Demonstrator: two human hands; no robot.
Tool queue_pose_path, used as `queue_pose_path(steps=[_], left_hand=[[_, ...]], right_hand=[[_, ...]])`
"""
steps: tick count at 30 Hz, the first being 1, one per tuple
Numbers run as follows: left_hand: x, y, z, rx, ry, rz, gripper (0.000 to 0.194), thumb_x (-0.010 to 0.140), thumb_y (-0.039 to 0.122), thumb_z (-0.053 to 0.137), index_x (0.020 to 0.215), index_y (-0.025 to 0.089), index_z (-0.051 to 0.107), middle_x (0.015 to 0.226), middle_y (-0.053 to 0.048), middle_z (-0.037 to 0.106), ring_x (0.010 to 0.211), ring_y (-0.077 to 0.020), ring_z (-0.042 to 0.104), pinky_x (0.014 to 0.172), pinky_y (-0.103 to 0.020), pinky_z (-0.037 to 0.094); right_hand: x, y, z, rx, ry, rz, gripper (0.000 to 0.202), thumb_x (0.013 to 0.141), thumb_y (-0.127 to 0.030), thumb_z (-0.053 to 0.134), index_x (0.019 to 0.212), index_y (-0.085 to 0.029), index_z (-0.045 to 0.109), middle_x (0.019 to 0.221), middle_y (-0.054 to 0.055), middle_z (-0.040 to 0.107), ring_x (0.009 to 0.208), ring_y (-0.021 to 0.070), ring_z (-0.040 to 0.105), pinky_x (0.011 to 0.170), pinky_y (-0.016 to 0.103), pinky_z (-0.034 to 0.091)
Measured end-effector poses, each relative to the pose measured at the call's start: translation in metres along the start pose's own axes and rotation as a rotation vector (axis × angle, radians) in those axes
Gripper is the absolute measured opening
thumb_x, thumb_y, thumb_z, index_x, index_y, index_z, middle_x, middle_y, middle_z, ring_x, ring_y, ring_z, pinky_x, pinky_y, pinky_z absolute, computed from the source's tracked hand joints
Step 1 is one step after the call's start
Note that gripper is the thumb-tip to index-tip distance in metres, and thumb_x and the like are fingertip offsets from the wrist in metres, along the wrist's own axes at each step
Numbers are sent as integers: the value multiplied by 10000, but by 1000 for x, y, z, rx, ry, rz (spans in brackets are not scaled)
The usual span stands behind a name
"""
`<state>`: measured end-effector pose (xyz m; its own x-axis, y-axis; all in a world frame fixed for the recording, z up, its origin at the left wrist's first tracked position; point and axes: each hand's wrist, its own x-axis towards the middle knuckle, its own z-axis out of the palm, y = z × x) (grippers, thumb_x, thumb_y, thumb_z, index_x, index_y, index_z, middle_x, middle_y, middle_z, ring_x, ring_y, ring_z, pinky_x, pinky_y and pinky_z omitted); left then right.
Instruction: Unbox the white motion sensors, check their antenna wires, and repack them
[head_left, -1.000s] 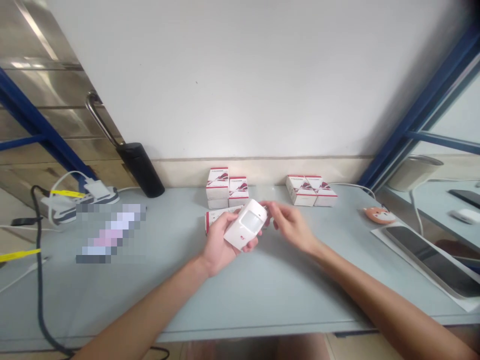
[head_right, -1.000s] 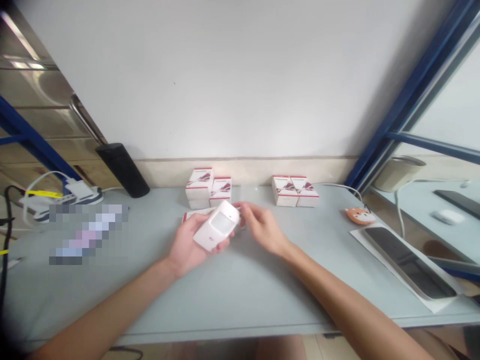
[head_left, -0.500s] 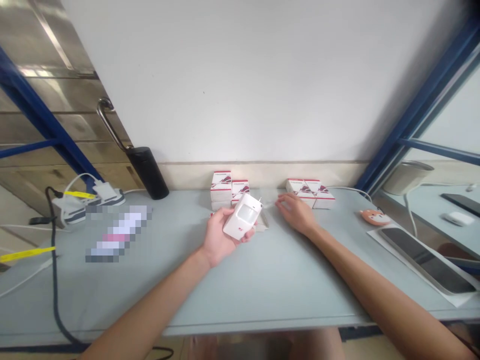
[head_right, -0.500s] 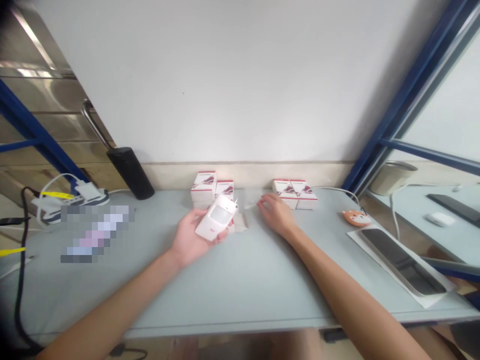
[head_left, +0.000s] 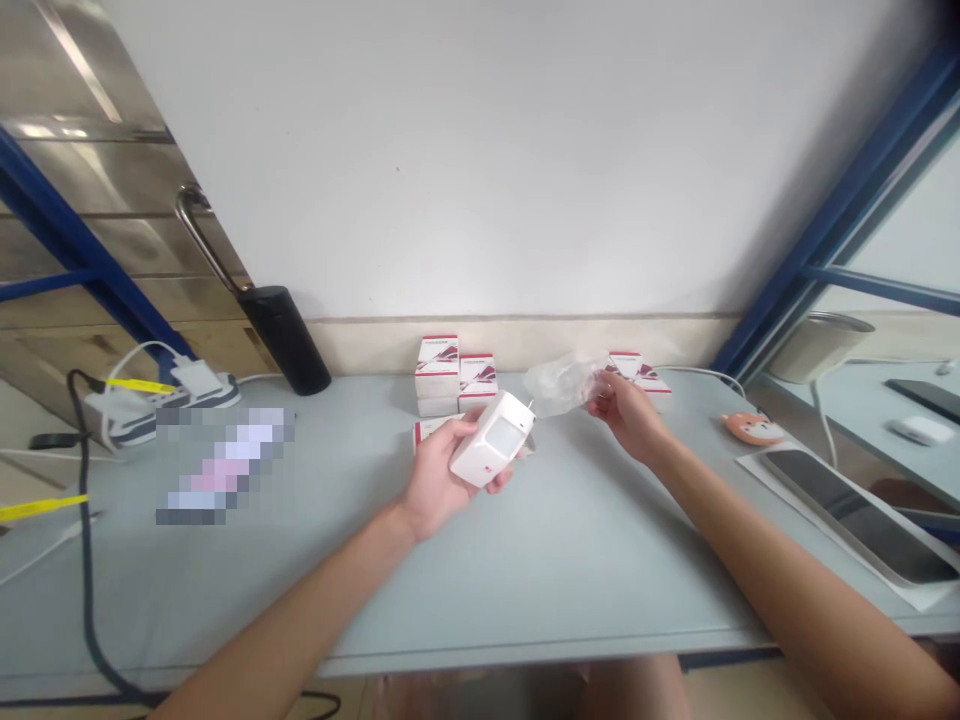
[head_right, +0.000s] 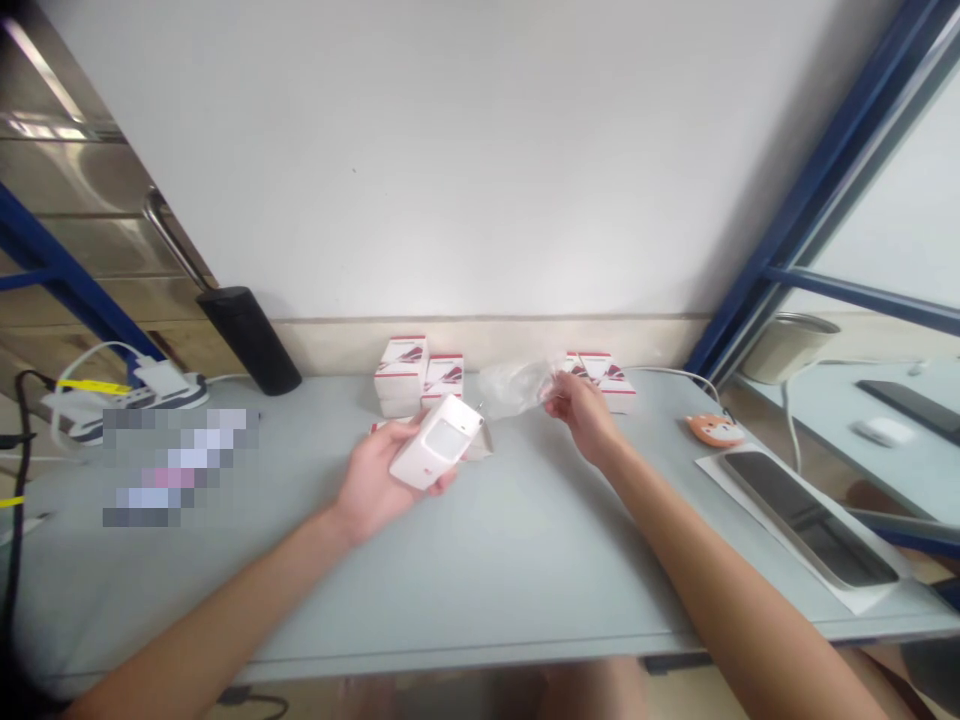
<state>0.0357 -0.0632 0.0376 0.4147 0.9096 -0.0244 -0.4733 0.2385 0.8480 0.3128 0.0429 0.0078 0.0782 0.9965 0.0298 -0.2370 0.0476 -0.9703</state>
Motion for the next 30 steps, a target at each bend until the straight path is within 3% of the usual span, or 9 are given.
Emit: queue_pose_path(steps=[11, 20, 26, 30], left_hand=[[-2, 0, 1, -14, -17, -7, 322, 944, 371, 543, 1176, 167, 634, 944, -104, 693, 659, -213, 635, 627, -331, 424], [-1, -5, -1, 30, -56, -19, 483, 962, 348, 530, 1415, 192, 588, 970, -110, 703, 675, -199, 621, 642, -320, 432], [-1, -7, -4, 0, -49, -62, 665, 987, 356, 531, 1636, 321, 391, 1072, -97, 705, 689, -190, 639, 659, -317, 460], [-4, -4, -1, 40, -74, -90, 699, 1029, 400, 505, 1684, 390, 262, 1122, -102, 716, 727, -196, 670, 705, -331, 487]], right_hand=[[-11, -4, 11, -70, -77, 27, 264, 830, -451, 743, 755, -218, 646, 701, 24, 676, 590, 148, 565, 547, 287, 444], [-18, -10, 17, 58, -141, 160, 200, 825, -402, 755, 872, -224, 675, 714, -13, 672, 567, 123, 541, 530, 250, 445], [-18, -9, 16, 52, -181, 189, 196, 848, -407, 744, 881, -223, 683, 750, 1, 689, 580, 126, 549, 550, 257, 471], [-19, -9, 16, -70, -180, 105, 221, 870, -430, 701, 820, -216, 682, 791, 26, 706, 617, 140, 571, 579, 278, 475]])
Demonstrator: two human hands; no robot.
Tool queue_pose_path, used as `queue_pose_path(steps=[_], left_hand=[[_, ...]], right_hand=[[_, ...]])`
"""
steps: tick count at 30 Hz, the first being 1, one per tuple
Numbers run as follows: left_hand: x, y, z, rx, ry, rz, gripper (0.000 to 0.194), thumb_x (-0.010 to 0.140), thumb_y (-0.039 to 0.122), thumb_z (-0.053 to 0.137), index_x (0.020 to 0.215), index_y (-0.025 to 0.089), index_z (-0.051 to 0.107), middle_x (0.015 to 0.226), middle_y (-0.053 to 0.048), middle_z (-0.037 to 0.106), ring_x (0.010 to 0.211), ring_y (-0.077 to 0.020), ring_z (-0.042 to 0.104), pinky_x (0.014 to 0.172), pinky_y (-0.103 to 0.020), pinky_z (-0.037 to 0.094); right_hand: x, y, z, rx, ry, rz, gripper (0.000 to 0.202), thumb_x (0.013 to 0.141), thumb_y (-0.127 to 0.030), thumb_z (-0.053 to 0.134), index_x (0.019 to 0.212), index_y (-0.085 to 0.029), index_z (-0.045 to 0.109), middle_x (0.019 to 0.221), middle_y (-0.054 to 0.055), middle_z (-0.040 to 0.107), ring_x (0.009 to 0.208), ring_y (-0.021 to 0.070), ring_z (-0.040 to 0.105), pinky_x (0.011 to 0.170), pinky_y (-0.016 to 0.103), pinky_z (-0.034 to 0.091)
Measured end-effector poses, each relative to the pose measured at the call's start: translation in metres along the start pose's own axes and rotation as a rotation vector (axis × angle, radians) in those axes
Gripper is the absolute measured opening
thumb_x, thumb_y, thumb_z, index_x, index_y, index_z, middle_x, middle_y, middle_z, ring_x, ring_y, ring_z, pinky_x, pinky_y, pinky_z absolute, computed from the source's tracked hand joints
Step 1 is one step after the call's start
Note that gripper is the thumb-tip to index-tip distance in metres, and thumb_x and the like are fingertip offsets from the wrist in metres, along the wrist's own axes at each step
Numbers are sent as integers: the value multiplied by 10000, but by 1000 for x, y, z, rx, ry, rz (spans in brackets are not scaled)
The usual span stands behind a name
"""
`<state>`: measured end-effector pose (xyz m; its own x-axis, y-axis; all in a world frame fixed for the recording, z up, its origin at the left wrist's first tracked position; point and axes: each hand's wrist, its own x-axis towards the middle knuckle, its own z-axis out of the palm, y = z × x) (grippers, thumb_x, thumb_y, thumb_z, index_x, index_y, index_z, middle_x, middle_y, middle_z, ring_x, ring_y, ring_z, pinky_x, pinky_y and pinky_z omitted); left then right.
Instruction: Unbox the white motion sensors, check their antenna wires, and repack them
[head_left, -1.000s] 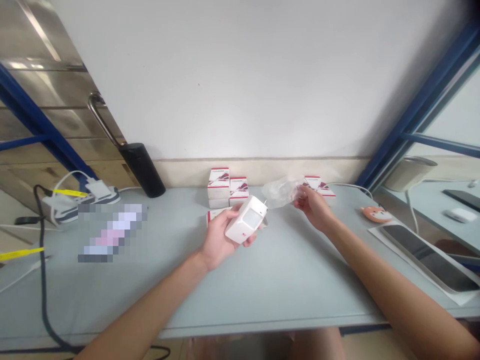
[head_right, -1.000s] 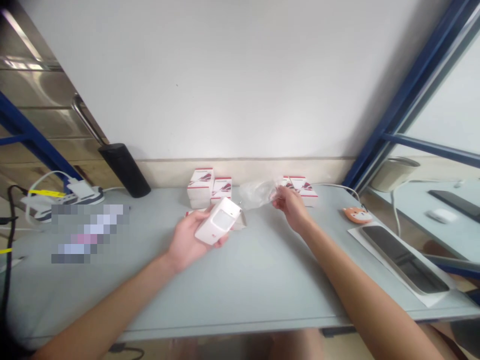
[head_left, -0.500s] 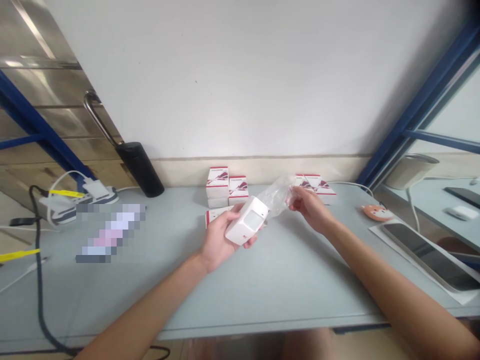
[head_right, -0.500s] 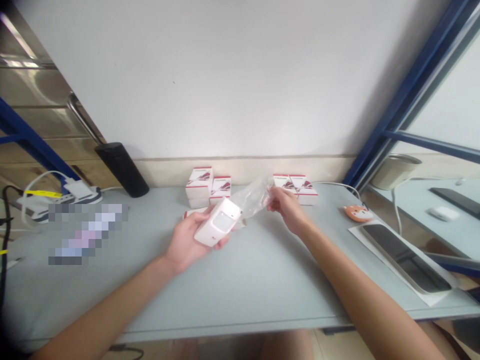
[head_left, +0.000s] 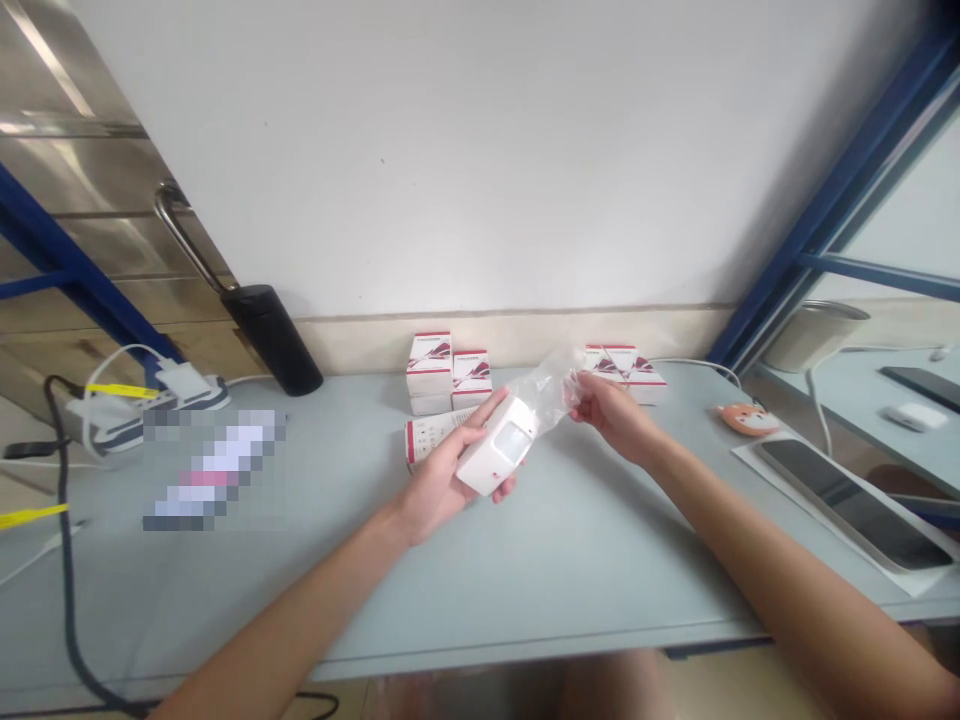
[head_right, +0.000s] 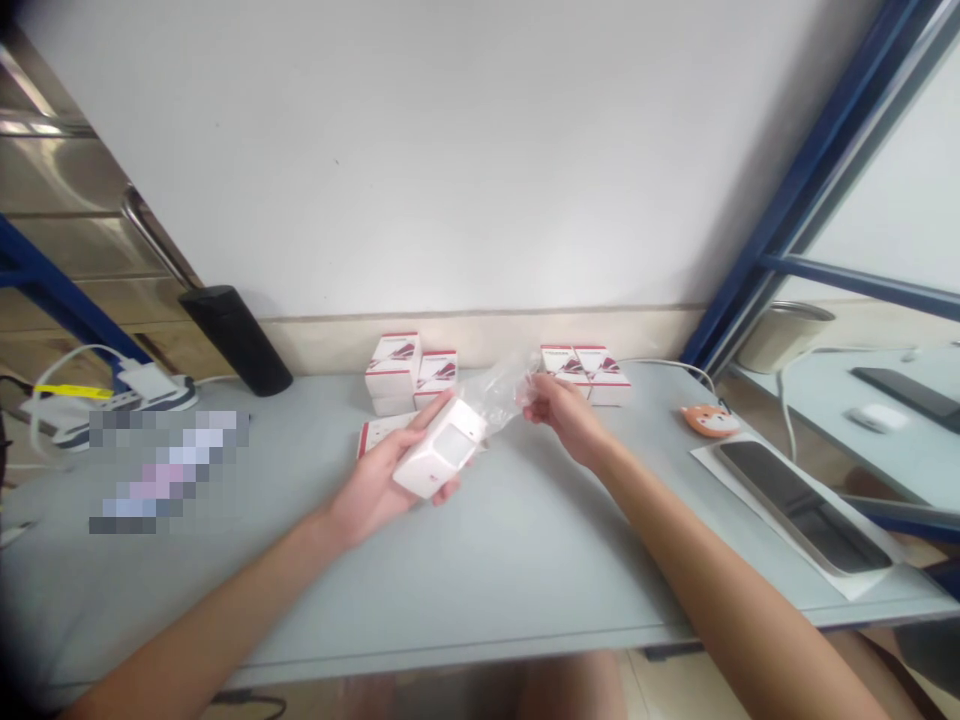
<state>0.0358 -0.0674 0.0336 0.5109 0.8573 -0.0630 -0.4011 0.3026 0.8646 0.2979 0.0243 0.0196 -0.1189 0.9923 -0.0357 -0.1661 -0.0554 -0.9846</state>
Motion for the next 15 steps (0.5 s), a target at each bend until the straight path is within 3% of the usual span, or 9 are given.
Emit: queue_pose_path(steps=[5, 11, 15], left_hand=[[-1, 1, 4, 69, -46, -2, 678, 1051, 429, 455, 1689, 381, 228, 1073, -106, 734, 745, -228, 702, 714, -352, 503], [2, -4, -2, 72, 10, 40, 717, 1031, 402, 475, 1680, 343, 178, 1081, -116, 740, 701, -253, 726, 665, -362, 509], [2, -3, -1, 81, -8, 30, 656, 1025, 404, 466, 1650, 309, 289, 1103, -120, 736, 696, -228, 709, 664, -344, 498]], right_hand=[[-3, -10, 0, -237, 178, -218, 270, 895, -350, 626, 660, -218, 616, 639, 13, 624, 599, 141, 530, 582, 285, 425], [-6, -16, -2, -219, 91, -160, 326, 897, -374, 650, 618, -215, 591, 643, 23, 601, 601, 145, 504, 592, 300, 422], [-6, -14, -1, -226, 50, -131, 355, 912, -404, 645, 623, -212, 567, 647, 17, 590, 597, 134, 496, 603, 295, 427]])
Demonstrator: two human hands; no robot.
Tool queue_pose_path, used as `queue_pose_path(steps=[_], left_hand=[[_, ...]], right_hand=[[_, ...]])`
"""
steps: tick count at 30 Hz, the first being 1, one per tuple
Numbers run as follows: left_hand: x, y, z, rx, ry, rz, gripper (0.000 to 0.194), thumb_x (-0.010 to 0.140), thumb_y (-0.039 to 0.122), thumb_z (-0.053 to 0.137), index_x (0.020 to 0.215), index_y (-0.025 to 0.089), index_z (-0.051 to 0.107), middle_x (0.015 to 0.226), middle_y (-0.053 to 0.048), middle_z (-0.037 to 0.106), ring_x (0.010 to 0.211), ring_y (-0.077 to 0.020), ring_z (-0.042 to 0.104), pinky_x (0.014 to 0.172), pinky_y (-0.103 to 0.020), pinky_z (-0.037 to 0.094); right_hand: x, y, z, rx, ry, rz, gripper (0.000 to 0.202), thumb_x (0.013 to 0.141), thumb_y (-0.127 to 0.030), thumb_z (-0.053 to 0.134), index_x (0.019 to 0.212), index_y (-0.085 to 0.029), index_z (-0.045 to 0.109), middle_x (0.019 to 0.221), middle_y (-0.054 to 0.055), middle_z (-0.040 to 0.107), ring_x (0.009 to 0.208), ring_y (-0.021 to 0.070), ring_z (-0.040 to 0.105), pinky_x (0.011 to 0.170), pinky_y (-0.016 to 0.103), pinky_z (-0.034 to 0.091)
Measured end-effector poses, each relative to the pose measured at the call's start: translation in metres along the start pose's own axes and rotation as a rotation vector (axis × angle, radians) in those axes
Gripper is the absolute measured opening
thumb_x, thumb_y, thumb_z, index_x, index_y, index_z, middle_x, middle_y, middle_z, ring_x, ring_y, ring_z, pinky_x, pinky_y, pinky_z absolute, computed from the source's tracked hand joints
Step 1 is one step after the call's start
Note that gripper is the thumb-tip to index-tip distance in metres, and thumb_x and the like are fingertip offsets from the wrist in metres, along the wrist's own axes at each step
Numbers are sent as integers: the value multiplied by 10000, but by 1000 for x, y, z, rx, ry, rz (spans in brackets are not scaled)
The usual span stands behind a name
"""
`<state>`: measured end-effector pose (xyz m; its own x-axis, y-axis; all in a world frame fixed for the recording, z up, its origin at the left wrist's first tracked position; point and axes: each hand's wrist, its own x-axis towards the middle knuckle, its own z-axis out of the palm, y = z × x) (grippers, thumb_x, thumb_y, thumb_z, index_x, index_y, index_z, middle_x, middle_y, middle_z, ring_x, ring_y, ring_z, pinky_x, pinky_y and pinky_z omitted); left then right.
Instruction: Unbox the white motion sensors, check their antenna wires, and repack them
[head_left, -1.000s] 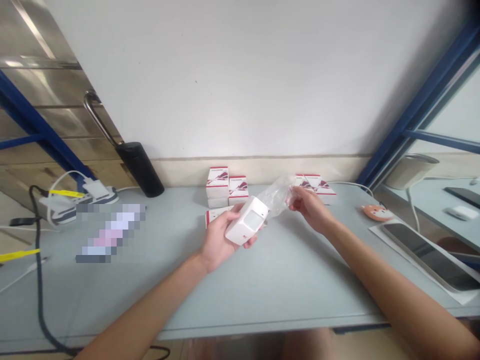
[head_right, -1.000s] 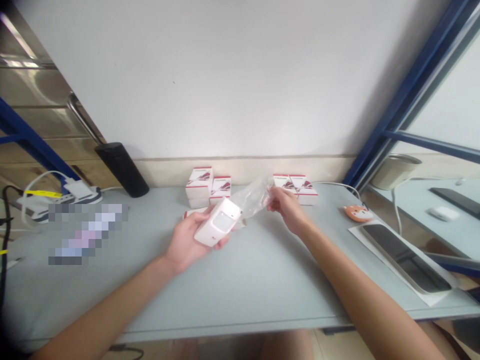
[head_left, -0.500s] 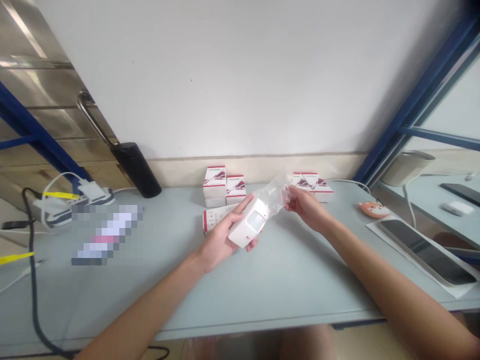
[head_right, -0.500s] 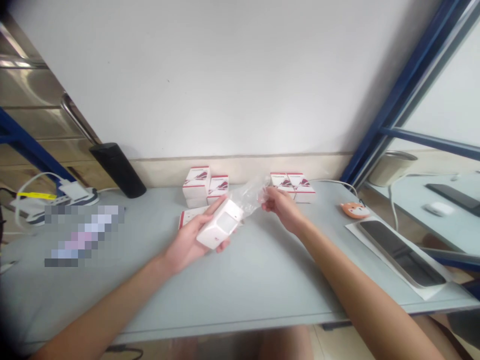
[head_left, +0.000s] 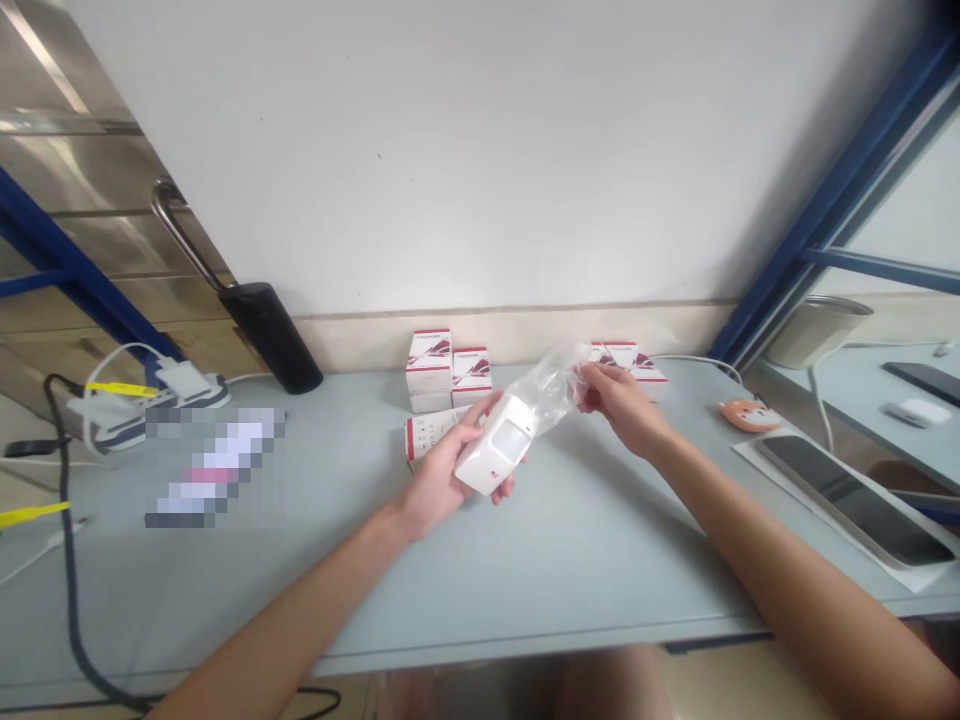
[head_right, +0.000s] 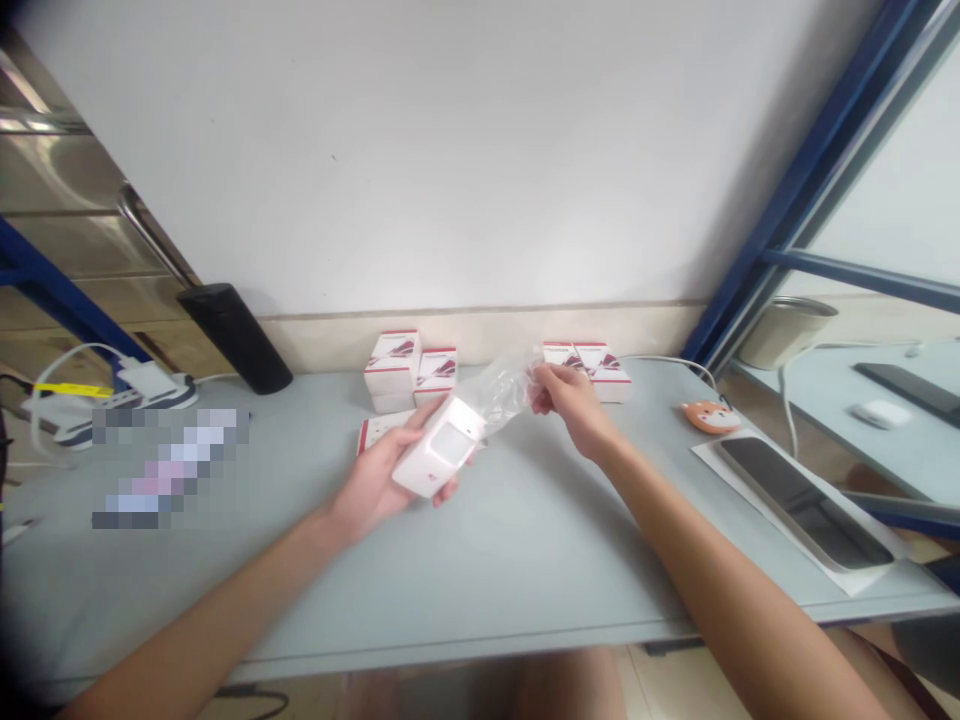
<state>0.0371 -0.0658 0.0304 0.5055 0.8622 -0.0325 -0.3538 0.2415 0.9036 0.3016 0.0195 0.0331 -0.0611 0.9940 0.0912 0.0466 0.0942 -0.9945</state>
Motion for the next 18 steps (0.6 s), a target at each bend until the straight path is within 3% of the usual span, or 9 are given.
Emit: queue_pose_path(steps=[2, 4, 6, 8, 9, 11, 14, 18], left_hand=[[0, 1, 1, 18, -19, -2, 617, 1027, 398, 444, 1626, 295, 344, 1106, -120, 734, 686, -218, 697, 657, -338, 491], [0, 1, 2, 22, -10, 9, 610, 1024, 403, 439, 1618, 292, 354, 1094, -118, 735, 684, -220, 698, 649, -336, 491], [1, 0, 1, 18, 19, 24, 630, 1021, 419, 451, 1628, 308, 322, 1094, -114, 737, 700, -231, 713, 652, -338, 497], [1, -1, 0, 24, 51, 37, 644, 1021, 424, 469, 1635, 333, 293, 1119, -107, 737, 723, -237, 727, 665, -339, 505], [1, -1, 0, 33, 64, 41, 641, 1023, 425, 474, 1632, 344, 291, 1126, -101, 737, 729, -237, 732, 671, -340, 507], [1, -2, -1, 55, 78, 50, 617, 1025, 426, 477, 1615, 351, 313, 1117, -87, 738, 732, -236, 736, 673, -337, 509], [3, -4, -1, 83, 87, 64, 591, 1026, 427, 478, 1594, 344, 342, 1077, -67, 735, 743, -238, 740, 668, -334, 517], [2, -4, -1, 133, 94, 72, 585, 1022, 417, 474, 1586, 334, 341, 1046, -51, 736, 757, -226, 737, 672, -326, 519]], right_hand=[[2, 2, 1, -39, 24, -10, 340, 932, -461, 634, 700, -216, 593, 697, 19, 611, 616, 141, 522, 614, 299, 441], [3, 4, 3, -89, 166, -77, 296, 949, -518, 622, 900, -227, 643, 864, 37, 664, 697, 162, 584, 652, 308, 474], [1, 6, 7, -160, 392, -256, 291, 972, -517, 614, 1087, -249, 624, 1071, 62, 670, 844, 185, 631, 740, 323, 509], [-7, 6, 14, -242, 504, -500, 228, 1009, -466, 590, 1093, -255, 609, 1090, 64, 655, 904, 191, 625, 798, 331, 514], [-13, 6, 19, -281, 466, -612, 193, 1024, -438, 579, 1062, -252, 615, 1049, 59, 654, 893, 191, 620, 799, 334, 514], [-26, 5, 32, -352, 252, -751, 158, 1035, -394, 580, 1036, -249, 642, 967, 47, 659, 830, 186, 612, 759, 338, 518], [-42, 3, 51, -394, -5, -739, 134, 1022, -335, 626, 1113, -251, 677, 1019, 49, 708, 813, 176, 636, 737, 336, 537], [-48, 3, 58, -327, 21, -658, 110, 1019, -290, 630, 1093, -248, 699, 993, 35, 752, 835, 176, 685, 742, 326, 568]])
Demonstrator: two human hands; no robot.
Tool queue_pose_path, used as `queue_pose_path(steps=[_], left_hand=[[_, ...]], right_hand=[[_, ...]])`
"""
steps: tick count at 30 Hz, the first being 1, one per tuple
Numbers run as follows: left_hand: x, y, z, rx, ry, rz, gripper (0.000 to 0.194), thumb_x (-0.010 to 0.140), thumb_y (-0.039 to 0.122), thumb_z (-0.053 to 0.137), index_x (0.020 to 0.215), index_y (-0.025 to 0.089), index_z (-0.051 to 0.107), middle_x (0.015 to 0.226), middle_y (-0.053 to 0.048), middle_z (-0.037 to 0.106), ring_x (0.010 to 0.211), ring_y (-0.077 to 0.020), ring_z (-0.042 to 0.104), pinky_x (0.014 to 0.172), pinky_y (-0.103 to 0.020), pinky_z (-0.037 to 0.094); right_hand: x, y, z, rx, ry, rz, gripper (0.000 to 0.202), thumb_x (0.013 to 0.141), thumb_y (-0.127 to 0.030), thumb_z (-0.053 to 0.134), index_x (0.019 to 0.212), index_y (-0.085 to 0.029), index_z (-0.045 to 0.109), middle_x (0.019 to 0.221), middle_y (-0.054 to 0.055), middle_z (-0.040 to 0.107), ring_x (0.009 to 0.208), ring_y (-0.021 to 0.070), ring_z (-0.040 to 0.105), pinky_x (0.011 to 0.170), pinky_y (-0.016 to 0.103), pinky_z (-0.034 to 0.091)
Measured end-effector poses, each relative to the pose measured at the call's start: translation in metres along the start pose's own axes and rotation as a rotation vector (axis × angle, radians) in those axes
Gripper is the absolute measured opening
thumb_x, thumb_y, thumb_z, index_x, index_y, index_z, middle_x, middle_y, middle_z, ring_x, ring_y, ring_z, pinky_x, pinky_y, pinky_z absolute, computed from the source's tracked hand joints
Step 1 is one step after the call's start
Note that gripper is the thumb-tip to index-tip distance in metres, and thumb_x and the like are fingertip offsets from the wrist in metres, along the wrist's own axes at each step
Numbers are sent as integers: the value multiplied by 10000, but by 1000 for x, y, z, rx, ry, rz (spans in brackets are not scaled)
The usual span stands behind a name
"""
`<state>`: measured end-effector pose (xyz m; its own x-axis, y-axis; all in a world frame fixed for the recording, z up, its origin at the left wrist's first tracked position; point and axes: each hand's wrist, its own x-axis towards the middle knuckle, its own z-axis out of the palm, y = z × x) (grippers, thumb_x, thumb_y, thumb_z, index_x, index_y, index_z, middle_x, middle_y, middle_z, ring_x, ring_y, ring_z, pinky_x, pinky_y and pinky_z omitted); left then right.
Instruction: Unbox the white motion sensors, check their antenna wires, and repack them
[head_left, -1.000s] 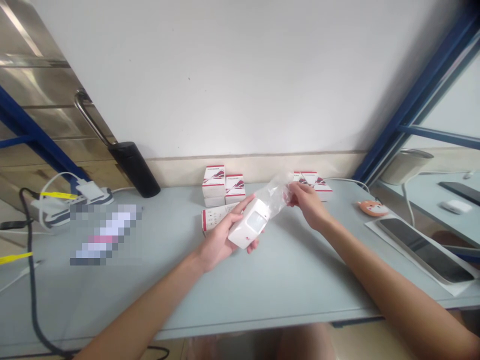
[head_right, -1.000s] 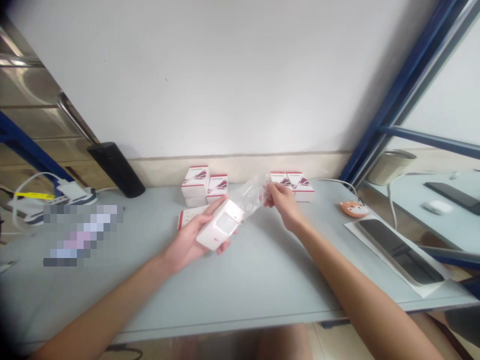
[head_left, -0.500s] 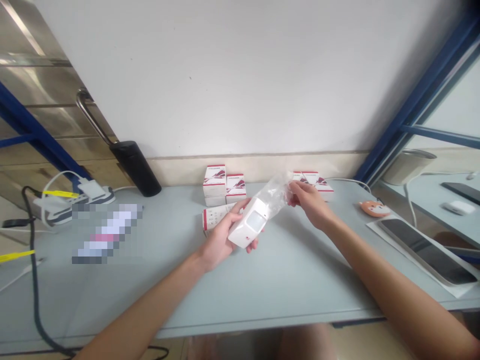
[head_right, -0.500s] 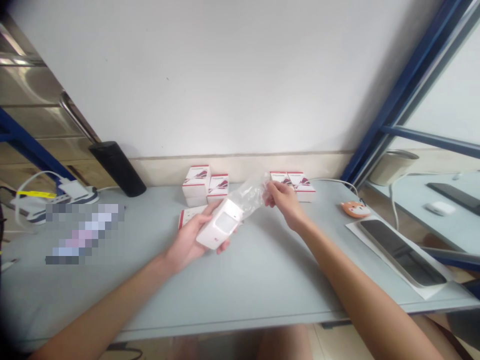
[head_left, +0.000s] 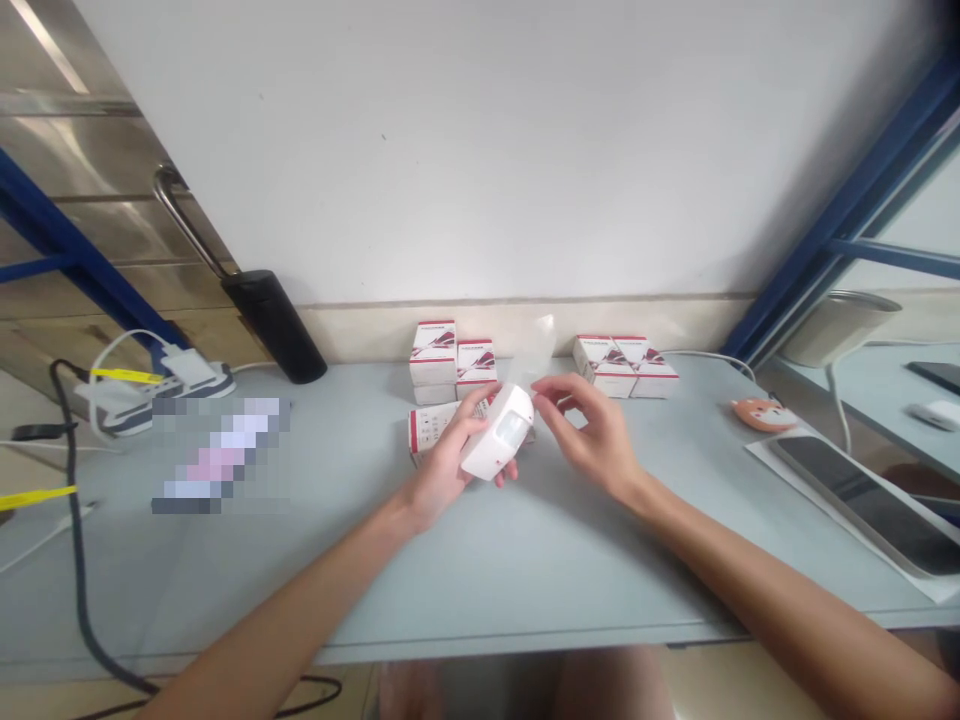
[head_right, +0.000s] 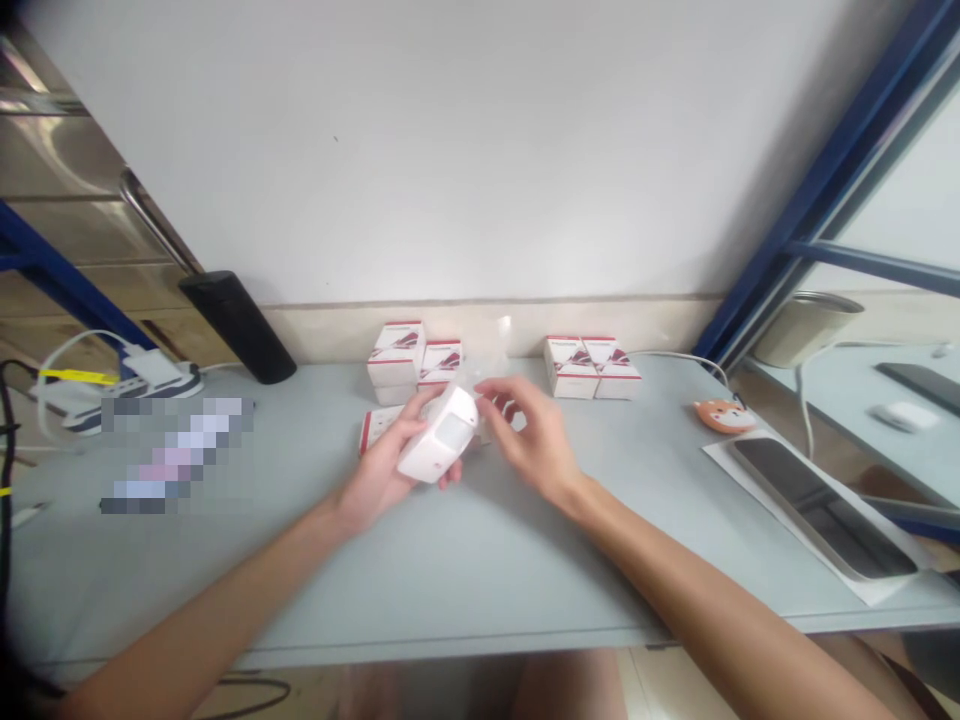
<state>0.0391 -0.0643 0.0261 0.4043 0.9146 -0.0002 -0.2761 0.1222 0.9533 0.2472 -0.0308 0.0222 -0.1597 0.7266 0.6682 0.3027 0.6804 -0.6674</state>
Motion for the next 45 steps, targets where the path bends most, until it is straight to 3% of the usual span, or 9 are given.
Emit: queue_pose_path(steps=[7, 14, 18, 23, 27, 31, 36, 41, 45], left_hand=[[-5, -1, 4, 194, 21, -14, 481, 1043, 458, 455, 1480, 260, 416, 820, -36, 740, 779, -226, 717, 728, -331, 523], [-1, -1, 7, 1, 100, 24, 399, 1030, 443, 501, 1382, 266, 441, 999, -44, 745, 752, -222, 731, 690, -347, 550], [0, 0, 10, -13, 111, 112, 382, 1027, 534, 546, 1263, 238, 497, 1050, -56, 728, 711, -195, 714, 635, -321, 539], [-3, -2, 11, 101, 133, 135, 395, 1018, 548, 605, 1266, 260, 496, 987, -50, 758, 785, -194, 731, 705, -319, 549], [-5, 1, 12, 175, 168, 158, 411, 1003, 561, 629, 1261, 268, 499, 1038, -45, 763, 799, -194, 753, 746, -340, 580], [-4, 2, 16, 267, 179, 196, 430, 982, 615, 629, 1164, 238, 528, 1047, -52, 749, 804, -189, 746, 685, -293, 561], [-3, -5, 9, 506, 303, 310, 384, 1022, 612, 552, 1074, 233, 594, 995, -38, 704, 843, -178, 683, 688, -268, 531], [-2, -8, 1, 746, 429, 647, 244, 1074, 423, 519, 1251, 267, 579, 1267, -92, 614, 1171, -231, 627, 1007, -372, 520], [2, -4, -4, 762, 690, 910, 233, 1075, 363, 496, 1299, 296, 488, 1360, -97, 497, 1235, -240, 581, 1034, -421, 511]], right_hand=[[-4, -3, -1, -2, 98, -77, 88, 1004, -233, 642, 1082, -246, 680, 956, 24, 755, 816, 167, 698, 738, 316, 580], [-8, -9, 0, 37, -80, -221, 134, 1006, -170, 630, 1101, -258, 663, 963, 26, 739, 799, 158, 673, 743, 324, 572], [-8, -9, 4, 251, -59, 50, 78, 1016, -291, 652, 1088, -263, 644, 1027, 25, 699, 862, 160, 683, 792, 331, 580], [-5, 0, 9, 423, 47, 390, 386, 877, -465, 821, 1065, -277, 541, 973, -16, 591, 834, 152, 638, 757, 316, 556], [-5, 2, 8, 683, -292, 579, 486, 909, -587, 755, 1193, -259, 535, 957, 6, 668, 799, 173, 673, 820, 382, 568], [-5, -4, 4, 694, -501, 519, 418, 936, -585, 729, 1074, -195, 670, 873, 31, 696, 879, 199, 676, 918, 380, 532], [-3, -10, 1, 654, -408, 541, 475, 868, -579, 803, 1157, -211, 719, 1101, 75, 772, 1080, 255, 706, 989, 401, 548], [0, -7, -1, 524, -210, 478, 510, 866, -562, 808, 1228, -219, 704, 1219, 103, 781, 1128, 289, 729, 959, 433, 597], [1, -2, -4, 330, -90, 367, 485, 855, -540, 825, 1211, -229, 716, 1172, 104, 793, 1029, 283, 756, 881, 420, 622]])
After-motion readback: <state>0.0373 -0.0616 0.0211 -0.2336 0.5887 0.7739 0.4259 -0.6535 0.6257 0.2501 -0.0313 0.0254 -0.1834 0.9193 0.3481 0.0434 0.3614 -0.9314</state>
